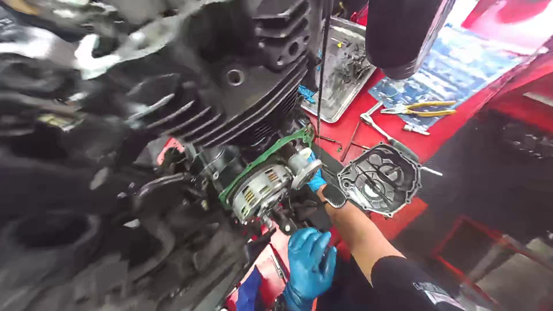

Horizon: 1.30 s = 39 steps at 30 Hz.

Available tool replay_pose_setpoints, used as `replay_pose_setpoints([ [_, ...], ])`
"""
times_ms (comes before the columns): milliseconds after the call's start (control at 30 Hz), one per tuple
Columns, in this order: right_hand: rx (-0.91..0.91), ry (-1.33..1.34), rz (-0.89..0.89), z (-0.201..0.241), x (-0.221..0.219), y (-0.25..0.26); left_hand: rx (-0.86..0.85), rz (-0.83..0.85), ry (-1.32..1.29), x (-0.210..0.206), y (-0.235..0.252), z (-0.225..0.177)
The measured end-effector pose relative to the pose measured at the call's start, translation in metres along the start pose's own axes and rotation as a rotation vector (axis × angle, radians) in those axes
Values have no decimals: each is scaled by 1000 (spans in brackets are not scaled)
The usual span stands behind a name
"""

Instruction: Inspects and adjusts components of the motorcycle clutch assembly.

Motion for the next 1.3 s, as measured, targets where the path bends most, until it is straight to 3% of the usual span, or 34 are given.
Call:
replay_pose_setpoints([
  [67, 216, 188, -272, -11, -16, 36, 2, -30, 32, 0, 1, -4],
  [167, 368, 147, -340, -16, -39, 89, -5, -10, 92, 7, 20, -17],
  [367, 571, 147, -218, -9, -71, 72, -51, 19, 121, 1, 3, -7],
  [467, 570, 144, -144, -15, -93, 65, -76, 8, 105, -1, -2, -1],
  [533, 468, 143, 39, -19, -93, 53, -90, -10, 91, -1, -1, -1],
  [600, 343, 273, 194, -14, -74, 30, -101, -23, 105, 2, 4, -3],
  [667, 293, 525, 222, -13, -47, 13, -104, -40, 102, 2, 5, -3],
  [800, 460, 1160, -176, -21, 0, 25, -80, -53, 68, -2, -3, 0],
  [900, 368, 1417, -203, -33, 20, 67, -73, -68, 58, -2, -3, 0],
  [967, 395, 1309, -179, -32, 30, 67, -77, -80, 52, -4, -3, 0],
  [1100, 432, 516, -9, -18, 31, 6, -64, -103, 41, -5, -4, 1],
  [1233, 345, 157, -225, -21, -6, 18, -44, -98, 32, -5, -5, 1],
  [1300, 369, 47, -178, -22, -31, 35, -51, -93, 39, -5, -4, 0],
])
Point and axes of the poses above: each hand's wrist, its own y-axis towards the middle knuckle, its own x-axis out of the back of the hand, z = x × y, the point moved 5 cm from there along y, towards the middle knuckle, and after that the axes turned 11 degrees about y, right-handed, at the moved point
